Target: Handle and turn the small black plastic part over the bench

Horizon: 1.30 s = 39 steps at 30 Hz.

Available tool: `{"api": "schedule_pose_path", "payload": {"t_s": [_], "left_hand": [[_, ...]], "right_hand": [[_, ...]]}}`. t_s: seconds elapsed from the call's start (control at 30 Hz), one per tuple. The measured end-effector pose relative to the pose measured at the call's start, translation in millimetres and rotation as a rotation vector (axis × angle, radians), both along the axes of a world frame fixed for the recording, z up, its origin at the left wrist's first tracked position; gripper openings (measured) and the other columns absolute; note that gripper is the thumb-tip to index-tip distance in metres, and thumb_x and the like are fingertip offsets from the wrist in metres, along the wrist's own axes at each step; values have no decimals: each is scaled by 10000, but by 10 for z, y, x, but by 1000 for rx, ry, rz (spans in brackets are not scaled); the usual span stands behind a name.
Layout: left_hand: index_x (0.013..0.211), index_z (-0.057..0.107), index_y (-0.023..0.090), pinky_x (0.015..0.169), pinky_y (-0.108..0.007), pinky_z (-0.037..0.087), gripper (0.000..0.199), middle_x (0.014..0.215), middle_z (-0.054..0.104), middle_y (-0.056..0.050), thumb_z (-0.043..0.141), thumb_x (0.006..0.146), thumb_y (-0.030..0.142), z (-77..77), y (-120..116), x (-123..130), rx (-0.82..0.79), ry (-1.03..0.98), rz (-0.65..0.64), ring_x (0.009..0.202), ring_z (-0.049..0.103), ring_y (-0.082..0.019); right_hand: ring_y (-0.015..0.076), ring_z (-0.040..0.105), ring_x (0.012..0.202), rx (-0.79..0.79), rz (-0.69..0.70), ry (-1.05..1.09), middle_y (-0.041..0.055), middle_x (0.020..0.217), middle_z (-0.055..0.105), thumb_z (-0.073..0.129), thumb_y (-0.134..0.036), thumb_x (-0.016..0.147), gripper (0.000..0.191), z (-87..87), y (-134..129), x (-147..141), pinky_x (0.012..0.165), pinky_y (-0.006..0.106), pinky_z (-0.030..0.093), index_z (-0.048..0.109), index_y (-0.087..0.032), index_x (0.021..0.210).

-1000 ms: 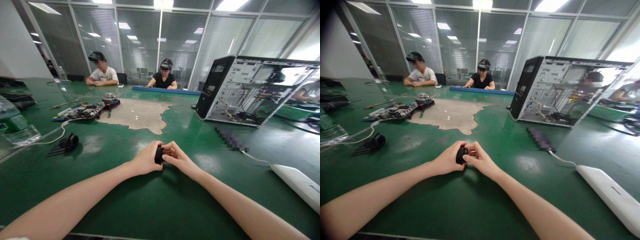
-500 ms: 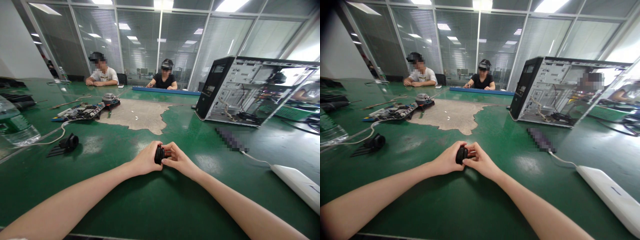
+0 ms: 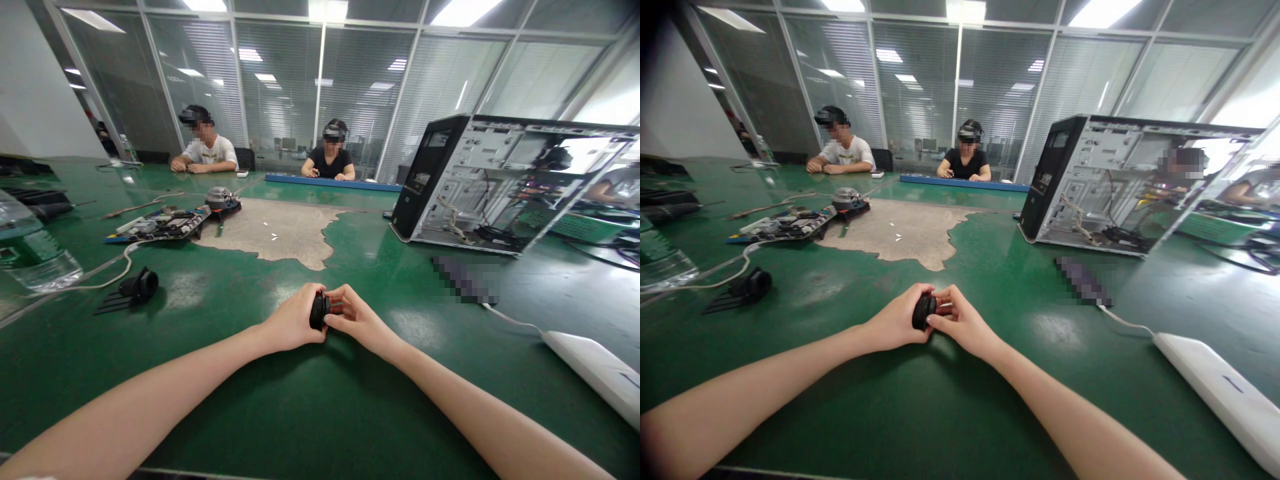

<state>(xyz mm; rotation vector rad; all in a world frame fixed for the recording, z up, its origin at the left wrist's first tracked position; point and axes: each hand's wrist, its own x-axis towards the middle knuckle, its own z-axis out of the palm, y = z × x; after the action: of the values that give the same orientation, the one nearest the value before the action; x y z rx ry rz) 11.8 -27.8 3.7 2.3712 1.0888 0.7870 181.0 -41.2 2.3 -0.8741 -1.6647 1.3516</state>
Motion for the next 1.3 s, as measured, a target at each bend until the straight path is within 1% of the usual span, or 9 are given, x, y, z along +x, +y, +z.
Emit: {"api": "schedule_pose_path", "payload": {"t_s": [0.1,0.27,0.4,0.57,0.7,0.83,1.0,1.2,1.3], "left_hand": [[1135,354,167,799,-343,421,638,1076,490,-75,625,560,219,8,1,-1,-12,8,1,932,508,-224],[1120,363,168,784,-337,427,576,1052,498,-71,603,603,248,16,-5,8,1,0,2,910,515,-215],[1118,364,172,784,-338,427,578,1048,501,-69,608,599,248,8,-3,9,5,-3,4,909,516,-217],[1126,361,172,788,-341,425,608,1061,496,-70,618,578,235,10,1,0,-5,4,1,920,513,-221],[1133,355,171,790,-340,425,626,1070,493,-72,621,568,223,20,-4,-1,-10,11,-5,923,511,-221],[1126,359,164,777,-339,429,580,1051,498,-75,600,606,253,14,-4,6,10,5,1,905,517,-218],[1122,361,174,790,-337,424,575,1056,494,-70,603,605,243,8,-1,14,13,-7,-1,919,512,-217],[1128,355,174,793,-335,422,612,1065,490,-68,616,577,221,13,-1,5,-3,-3,-7,924,507,-215],[1128,355,174,786,-333,424,620,1060,493,-65,618,568,210,4,2,1,-7,-1,-7,918,509,-213]], "right_hand": [[132,536,845,-4,23,11,5,944,508,667,-281,665,366,17,-17,12,780,322,433,420,-229,930],[137,539,817,-25,-39,11,0,865,520,578,-353,736,241,31,-19,-22,741,314,437,439,-219,881],[144,534,832,-35,-70,-5,19,908,517,574,-349,738,282,7,-1,-39,742,324,438,437,-218,946],[141,536,855,-30,-8,9,10,906,507,624,-297,704,309,11,-3,-9,802,338,418,429,-218,930],[129,536,833,-23,26,30,-6,900,502,665,-270,667,355,30,-14,6,787,328,425,415,-233,918],[136,537,823,-27,-19,37,-5,854,512,588,-343,733,241,14,-6,-12,754,324,434,434,-223,874],[146,537,832,-29,-60,9,14,907,518,563,-351,748,266,-12,11,-33,745,331,440,435,-226,945],[140,530,869,-26,4,19,3,903,500,635,-283,693,327,34,-6,-7,808,334,415,425,-223,936],[134,529,860,-33,22,28,-5,911,491,658,-274,671,350,48,-20,-5,788,322,420,414,-232,919]]}}
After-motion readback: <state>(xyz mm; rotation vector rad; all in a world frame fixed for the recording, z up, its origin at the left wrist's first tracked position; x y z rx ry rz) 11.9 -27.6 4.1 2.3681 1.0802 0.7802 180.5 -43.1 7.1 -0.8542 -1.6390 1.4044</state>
